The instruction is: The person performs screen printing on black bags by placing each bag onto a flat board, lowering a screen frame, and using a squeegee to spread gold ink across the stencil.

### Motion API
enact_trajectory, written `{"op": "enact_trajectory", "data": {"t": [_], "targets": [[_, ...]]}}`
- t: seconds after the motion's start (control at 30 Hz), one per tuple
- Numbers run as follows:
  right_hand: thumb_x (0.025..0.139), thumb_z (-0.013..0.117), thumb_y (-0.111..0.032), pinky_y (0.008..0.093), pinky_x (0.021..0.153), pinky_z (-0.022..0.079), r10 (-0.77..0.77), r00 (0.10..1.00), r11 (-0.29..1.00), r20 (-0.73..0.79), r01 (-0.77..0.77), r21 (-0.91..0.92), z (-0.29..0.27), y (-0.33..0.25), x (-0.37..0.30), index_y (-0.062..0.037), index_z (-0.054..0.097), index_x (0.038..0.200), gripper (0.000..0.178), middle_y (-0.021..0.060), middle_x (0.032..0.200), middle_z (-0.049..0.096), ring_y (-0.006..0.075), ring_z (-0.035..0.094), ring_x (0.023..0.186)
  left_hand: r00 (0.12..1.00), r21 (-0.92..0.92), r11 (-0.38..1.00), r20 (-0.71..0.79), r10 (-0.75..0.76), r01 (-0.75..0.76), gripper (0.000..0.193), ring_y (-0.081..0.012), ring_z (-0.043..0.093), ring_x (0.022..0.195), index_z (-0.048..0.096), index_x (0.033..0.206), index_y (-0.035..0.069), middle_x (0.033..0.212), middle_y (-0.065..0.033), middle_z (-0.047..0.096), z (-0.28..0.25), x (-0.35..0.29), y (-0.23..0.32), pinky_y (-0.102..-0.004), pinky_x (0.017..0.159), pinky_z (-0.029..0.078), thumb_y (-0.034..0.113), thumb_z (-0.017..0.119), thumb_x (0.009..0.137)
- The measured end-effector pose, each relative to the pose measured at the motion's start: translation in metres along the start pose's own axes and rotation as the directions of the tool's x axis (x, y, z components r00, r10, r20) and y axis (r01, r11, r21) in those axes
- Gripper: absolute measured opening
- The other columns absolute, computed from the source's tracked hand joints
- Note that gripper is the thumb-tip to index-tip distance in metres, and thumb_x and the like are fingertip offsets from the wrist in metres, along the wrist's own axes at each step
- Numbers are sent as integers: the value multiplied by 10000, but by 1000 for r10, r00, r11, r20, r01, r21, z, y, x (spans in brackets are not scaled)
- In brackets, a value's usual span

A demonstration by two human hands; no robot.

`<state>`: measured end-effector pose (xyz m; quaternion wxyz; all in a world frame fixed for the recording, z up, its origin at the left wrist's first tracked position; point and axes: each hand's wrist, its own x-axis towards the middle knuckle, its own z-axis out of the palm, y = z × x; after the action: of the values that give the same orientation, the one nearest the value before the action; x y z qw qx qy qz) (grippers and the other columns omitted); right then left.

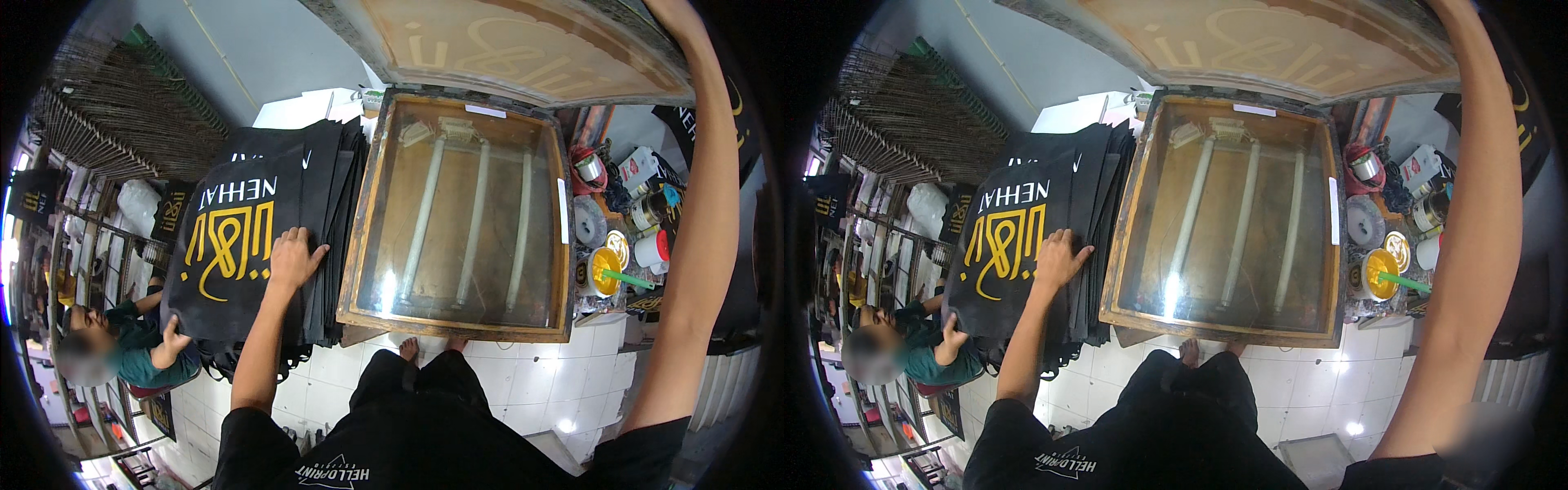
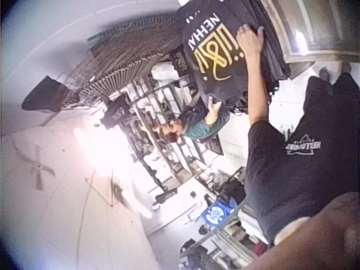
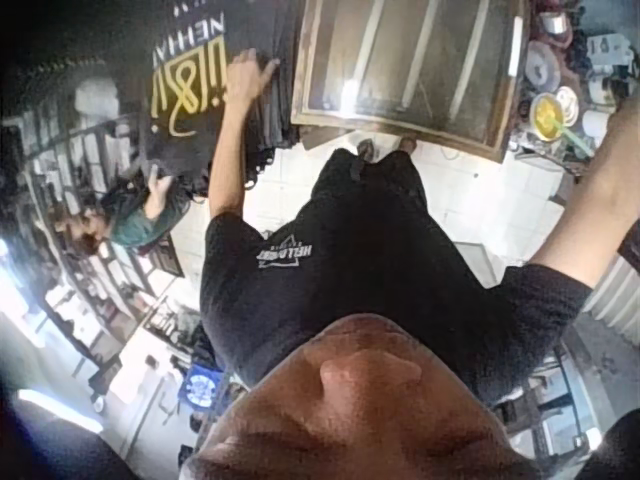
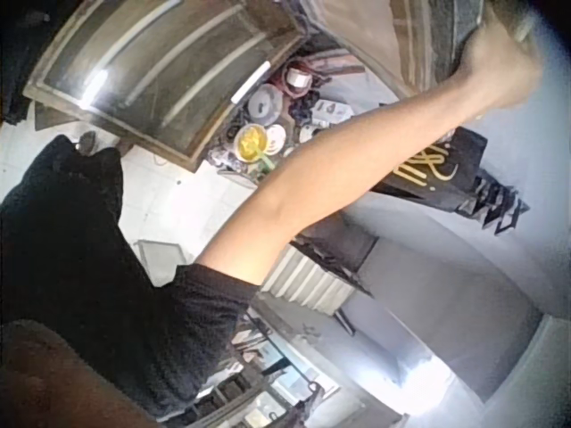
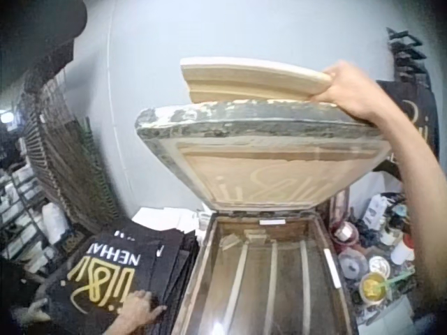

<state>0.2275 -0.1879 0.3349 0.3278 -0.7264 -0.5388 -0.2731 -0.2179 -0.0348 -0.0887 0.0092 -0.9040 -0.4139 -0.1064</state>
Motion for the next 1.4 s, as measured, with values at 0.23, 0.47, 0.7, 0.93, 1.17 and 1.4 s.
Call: {"op": "enact_trajectory", "data": {"t": [0.23, 0.47, 0.7, 0.93, 1.17, 1.4], "targets": [[778, 808, -209, 373, 771, 554, -16, 1000, 1000, 4, 16, 15, -1, 2, -4, 66, 763, 1032, 377, 218, 871, 765, 258, 701, 765, 848, -442, 793, 502, -169, 419, 273, -421, 650, 982, 619, 994, -53, 1018, -283, 657, -20, 18, -13, -507, 863, 487, 219, 632, 982], [760, 809, -200, 377, 770, 558, -110, 994, 992, -16, 110, 64, 2, 13, -1, 65, 766, 1040, 389, 225, 878, 765, 267, 710, 773, 974, -106, 969, 41, -221, 224, 367, -467, 662, 1070, 618, 1004, -75, 1133, -318, 675, 16, 1, 11, -526, 908, 535, 292, 593, 1015], [753, 814, -221, 391, 764, 559, -73, 997, 996, 5, 73, 46, -1, 11, 1, 66, 769, 1012, 390, 233, 860, 759, 273, 712, 762, 941, -607, 720, 249, -230, 337, 346, -413, 742, 876, 739, 1122, 11, 1063, -294, 716, -14, 0, 68, -489, 798, 580, 282, 536, 1052], [744, 836, -259, 413, 744, 559, -77, 997, 997, -9, 77, -18, -5, 7, 5, 65, 773, 995, 415, 239, 835, 749, 300, 714, 740, 866, -816, 532, 81, 493, -226, 650, -321, 175, 1587, 267, 1620, 34, 1698, -202, 221, 11, -16, 199, -525, 1288, 31, 269, 498, 1060], [730, 854, -277, 420, 741, 558, -93, 996, 995, 18, 93, -26, -3, 23, 21, 78, 771, 961, 431, 260, 847, 747, 322, 717, 742, 742, -981, 130, -22, 670, -147, 677, -308, 196, 1584, 272, 1622, 57, 1683, -173, 285, 41, -14, 337, -561, 1277, 28, 236, 574, 1044], [725, 846, -278, 440, 790, 554, -179, 983, 984, 42, 179, 7, -4, 33, 33, 73, 773, 983, 442, 271, 915, 751, 350, 728, 827, 982, -714, 678, -78, 170, -173, 669, -413, 353, 1506, 427, 1539, 59, 1602, -268, 387, 34, 147, 266, -497, 1216, 316, 311, 670, 969]]}}
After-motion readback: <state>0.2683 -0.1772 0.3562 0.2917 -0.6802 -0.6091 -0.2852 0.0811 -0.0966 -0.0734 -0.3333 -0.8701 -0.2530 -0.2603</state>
